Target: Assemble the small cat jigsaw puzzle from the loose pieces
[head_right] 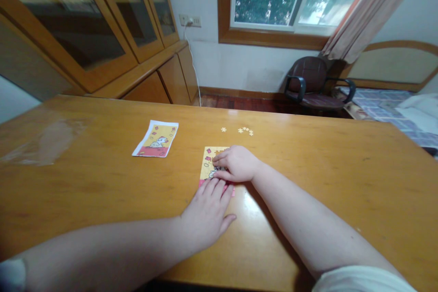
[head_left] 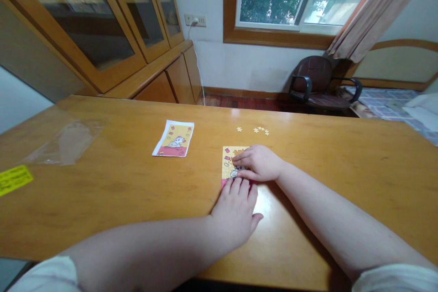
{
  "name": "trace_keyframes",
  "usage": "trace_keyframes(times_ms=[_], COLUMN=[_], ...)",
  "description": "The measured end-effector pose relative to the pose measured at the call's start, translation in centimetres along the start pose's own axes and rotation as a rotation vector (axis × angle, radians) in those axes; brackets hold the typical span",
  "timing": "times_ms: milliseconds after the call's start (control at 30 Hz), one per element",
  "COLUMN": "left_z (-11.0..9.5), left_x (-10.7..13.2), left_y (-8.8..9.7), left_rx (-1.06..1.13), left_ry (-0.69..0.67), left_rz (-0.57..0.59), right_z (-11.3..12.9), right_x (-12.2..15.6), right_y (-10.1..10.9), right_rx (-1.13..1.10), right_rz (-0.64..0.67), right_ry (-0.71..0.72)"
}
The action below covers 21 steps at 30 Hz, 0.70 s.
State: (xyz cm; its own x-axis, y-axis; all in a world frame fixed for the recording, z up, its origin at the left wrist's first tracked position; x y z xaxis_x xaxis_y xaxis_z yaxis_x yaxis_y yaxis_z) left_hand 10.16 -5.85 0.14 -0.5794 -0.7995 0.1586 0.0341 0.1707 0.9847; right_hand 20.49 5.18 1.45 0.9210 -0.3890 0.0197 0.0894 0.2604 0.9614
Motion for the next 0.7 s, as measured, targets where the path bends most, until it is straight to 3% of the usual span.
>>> trace_keyframes(times_ms=[200,400,700], left_z=[-0.02,0.02,-0.04], left_x=[0.0,-0.04,0.02], left_y=[-0.3,-0.48,-0.35], left_rx=[0.001,-0.002,-0.004], left_ry=[0.006,0.006,0.003], left_rz=[-0.012,-0.026,-0.028], right_z=[-0.17,-0.34,-0.32], right_x=[-0.03,0.31,0.12], right_y=[0.07,0.24,-0.04], right_rx=[-0.007,0.054,0.051], right_rz=[-0.012,-0.068,-0.039], right_ry=[0.013,-0.097,-0.14])
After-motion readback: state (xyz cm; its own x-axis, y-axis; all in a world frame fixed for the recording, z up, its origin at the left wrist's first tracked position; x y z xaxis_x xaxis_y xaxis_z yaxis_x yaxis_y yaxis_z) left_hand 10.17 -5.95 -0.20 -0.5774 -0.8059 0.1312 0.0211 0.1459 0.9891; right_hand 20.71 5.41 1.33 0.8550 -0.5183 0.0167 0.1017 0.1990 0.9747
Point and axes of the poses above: each hand's wrist, its own x-axis away from the middle knuckle, its own y-axis out of the back of the hand, z = x × y, the point moved 3 cm from there along -x, towards the middle knuckle, and after that the axes turned 11 degrees about z, right-handed, at the moved point
